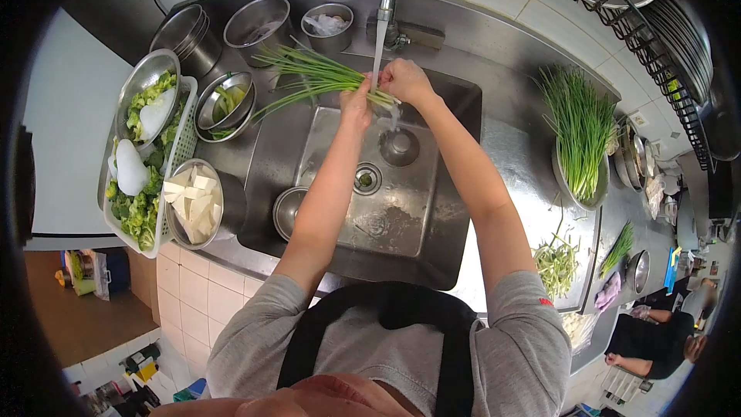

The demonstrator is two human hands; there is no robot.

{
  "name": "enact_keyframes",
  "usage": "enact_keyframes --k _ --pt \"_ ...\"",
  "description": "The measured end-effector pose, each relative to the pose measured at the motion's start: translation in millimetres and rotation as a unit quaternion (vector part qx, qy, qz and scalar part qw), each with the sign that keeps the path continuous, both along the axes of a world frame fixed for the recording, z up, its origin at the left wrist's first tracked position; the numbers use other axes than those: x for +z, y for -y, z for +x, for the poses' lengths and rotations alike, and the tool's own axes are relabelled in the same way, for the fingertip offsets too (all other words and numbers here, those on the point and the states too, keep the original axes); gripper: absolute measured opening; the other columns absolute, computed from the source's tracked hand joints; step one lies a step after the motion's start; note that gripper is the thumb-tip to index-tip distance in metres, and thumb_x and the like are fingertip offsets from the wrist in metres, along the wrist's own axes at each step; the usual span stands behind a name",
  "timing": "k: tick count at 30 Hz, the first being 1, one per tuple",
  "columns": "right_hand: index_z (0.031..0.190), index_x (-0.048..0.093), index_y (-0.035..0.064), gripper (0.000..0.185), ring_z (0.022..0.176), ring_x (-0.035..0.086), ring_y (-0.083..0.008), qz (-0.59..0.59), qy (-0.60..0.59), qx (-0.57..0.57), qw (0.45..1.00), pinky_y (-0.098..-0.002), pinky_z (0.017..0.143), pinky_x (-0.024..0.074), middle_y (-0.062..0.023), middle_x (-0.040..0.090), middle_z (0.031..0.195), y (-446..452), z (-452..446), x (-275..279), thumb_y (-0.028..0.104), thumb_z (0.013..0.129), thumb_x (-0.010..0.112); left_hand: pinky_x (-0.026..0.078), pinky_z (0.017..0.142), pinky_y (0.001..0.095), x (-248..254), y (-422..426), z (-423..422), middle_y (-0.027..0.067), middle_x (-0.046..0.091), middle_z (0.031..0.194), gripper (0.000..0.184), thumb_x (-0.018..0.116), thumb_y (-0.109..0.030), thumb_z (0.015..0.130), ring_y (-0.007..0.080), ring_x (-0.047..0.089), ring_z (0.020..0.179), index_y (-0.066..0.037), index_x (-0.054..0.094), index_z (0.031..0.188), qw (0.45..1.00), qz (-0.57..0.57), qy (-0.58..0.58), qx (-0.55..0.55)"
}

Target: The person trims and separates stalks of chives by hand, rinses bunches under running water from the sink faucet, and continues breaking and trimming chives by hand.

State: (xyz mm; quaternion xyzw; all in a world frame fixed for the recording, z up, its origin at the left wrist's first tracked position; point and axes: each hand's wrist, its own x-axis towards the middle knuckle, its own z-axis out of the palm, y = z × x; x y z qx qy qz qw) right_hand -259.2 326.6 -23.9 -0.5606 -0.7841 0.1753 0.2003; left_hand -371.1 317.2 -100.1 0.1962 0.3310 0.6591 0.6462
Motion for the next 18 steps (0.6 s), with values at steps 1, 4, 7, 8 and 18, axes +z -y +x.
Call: enact_keyframes --k 1,4,7,8,18 --pt "0.065 0.063 0.0050 0.012 0.065 0.058 -0.0294 0.000 -0.001 0.001 1.000 -0.0359 0.063 0.0457 -0.0148 0.059 0.066 1 -1 1 0.015 0.060 0.061 0.047 0.062 0.0295 0 1 -1 0.0070 0.058 0.083 0.010 0.059 -0.008 0.077 0.0166 0.056 0.070 -0.002 0.054 0.084 1.000 0.000 -0.001 0.001" --pt "0.066 0.061 0.0044 0.011 0.068 0.057 -0.0295 0.004 0.005 0.032 0.999 -0.0369 0.064 0.0450 -0.0143 0.059 0.069 5 -3 5 0.014 0.062 0.059 0.047 0.063 0.0291 13 7 -7 0.0059 0.057 0.084 0.010 0.060 -0.008 0.077 0.0161 0.056 0.074 -0.003 0.054 0.083 0.997 -0.023 0.071 -0.034" --pt "0.072 0.060 0.0046 0.012 0.068 0.056 -0.0284 0.121 0.053 0.101 0.986 -0.0366 0.059 0.0437 -0.0117 0.057 0.071 9 -5 7 0.013 0.064 0.061 0.045 0.062 0.0271 13 7 -8 0.0049 0.057 0.082 0.011 0.062 -0.007 0.075 0.0150 0.055 0.072 -0.003 0.055 0.082 0.994 0.003 0.095 -0.062" --pt "0.075 0.060 0.0053 0.013 0.070 0.055 -0.0289 0.121 0.091 0.103 0.983 -0.0368 0.060 0.0435 -0.0120 0.057 0.074 10 -5 8 0.013 0.064 0.060 0.046 0.063 0.0274 14 8 -7 0.0051 0.057 0.083 0.011 0.062 -0.007 0.075 0.0151 0.055 0.072 -0.004 0.055 0.082 0.996 -0.012 0.079 -0.033" --pt "0.088 0.055 0.0024 0.033 0.077 0.053 -0.0181 -0.153 -0.546 -0.144 0.811 -0.0302 0.069 0.0426 -0.0050 0.057 0.084 7 4 -37 0.034 0.082 0.050 0.047 0.064 0.0270 24 -1 9 0.0002 0.047 0.065 0.014 0.061 -0.014 0.076 0.0121 0.048 0.060 -0.005 0.052 0.083 0.984 0.030 0.171 0.029"
